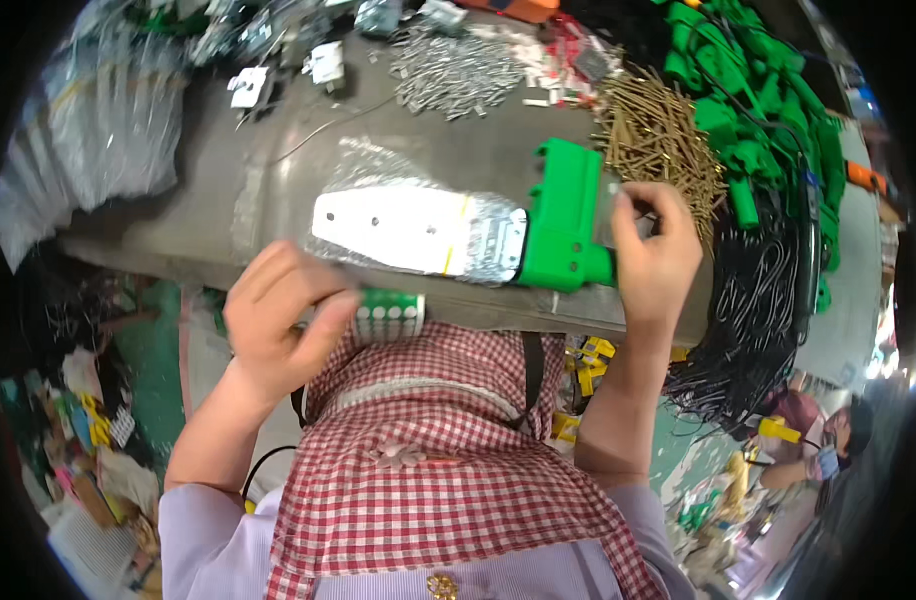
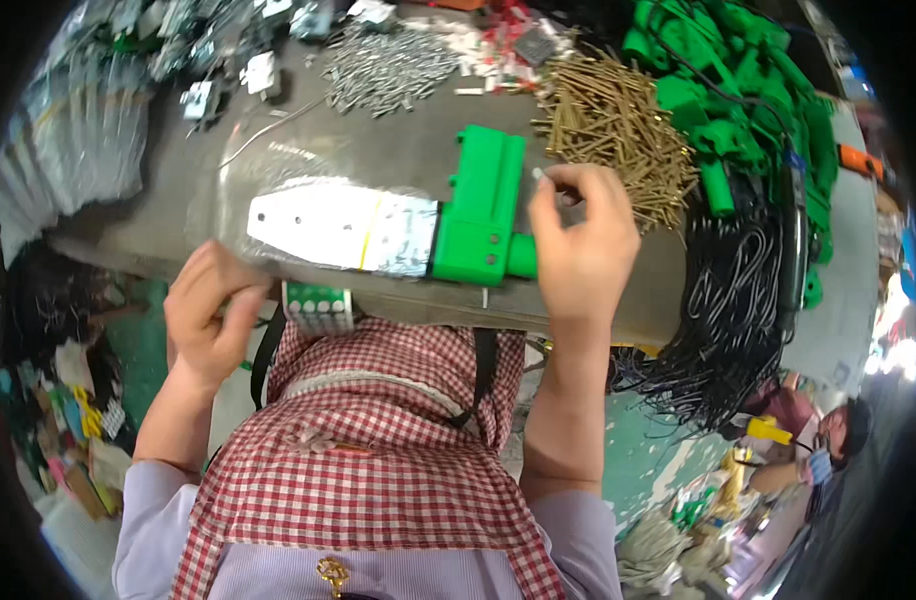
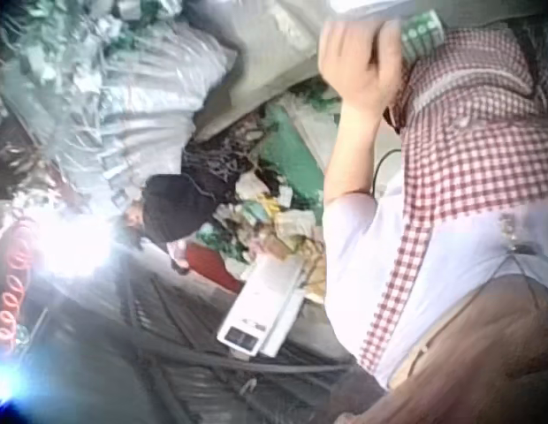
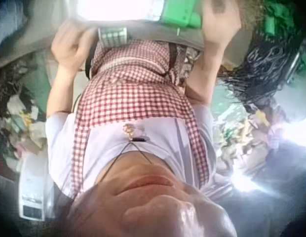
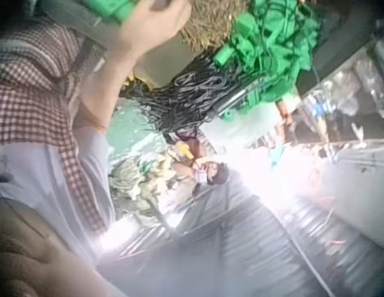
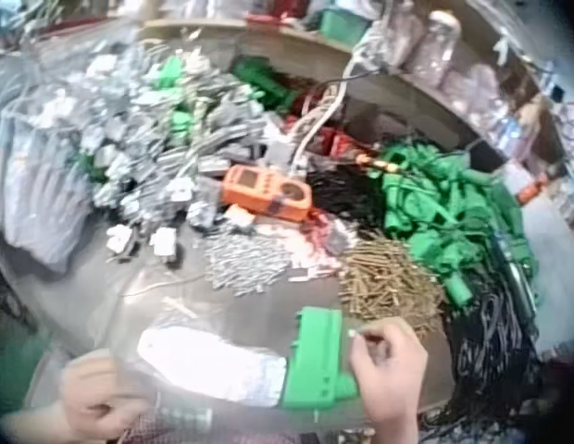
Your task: Assembling electronic components by soldering wires to a circuit board and securing them inside a green plastic housing with screws.
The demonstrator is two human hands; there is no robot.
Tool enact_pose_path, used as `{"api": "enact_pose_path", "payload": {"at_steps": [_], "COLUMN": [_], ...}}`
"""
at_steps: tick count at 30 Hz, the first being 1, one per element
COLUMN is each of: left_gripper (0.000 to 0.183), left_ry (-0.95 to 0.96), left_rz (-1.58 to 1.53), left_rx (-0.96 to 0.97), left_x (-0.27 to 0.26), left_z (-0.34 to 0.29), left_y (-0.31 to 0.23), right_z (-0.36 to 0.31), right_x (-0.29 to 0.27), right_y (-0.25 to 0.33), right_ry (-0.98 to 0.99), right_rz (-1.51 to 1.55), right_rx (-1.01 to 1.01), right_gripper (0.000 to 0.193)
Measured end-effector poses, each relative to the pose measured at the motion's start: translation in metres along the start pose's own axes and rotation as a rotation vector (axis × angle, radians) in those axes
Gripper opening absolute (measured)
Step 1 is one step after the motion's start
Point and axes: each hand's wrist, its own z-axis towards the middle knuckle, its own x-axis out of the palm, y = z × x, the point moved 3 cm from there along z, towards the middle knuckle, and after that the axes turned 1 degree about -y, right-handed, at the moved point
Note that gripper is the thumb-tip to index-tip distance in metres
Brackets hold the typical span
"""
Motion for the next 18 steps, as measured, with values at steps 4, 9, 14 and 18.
{"api": "enact_pose_path", "payload": {"at_steps": [4,9,14,18], "left_gripper": [0.07,0.069,0.056,0.038], "left_ry": [0.251,0.345,0.075,0.21], "left_rz": [0.253,0.171,0.452,0.285], "left_rx": [0.083,0.017,0.253,0.22], "left_x": [0.033,0.041,0.036,0.038], "left_z": [0.049,0.068,0.061,0.068], "left_y": [-0.012,-0.004,0.003,-0.006], "right_z": [-0.004,-0.008,-0.016,-0.036], "right_x": [-0.002,-0.029,-0.034,-0.008], "right_y": [-0.006,-0.004,-0.013,-0.042], "right_ry": [0.085,0.346,0.336,0.336], "right_rz": [-0.057,-0.021,-0.059,0.157], "right_rx": [0.006,-0.188,-0.156,-0.095], "right_gripper": [0.007,0.025,0.029,0.028]}}
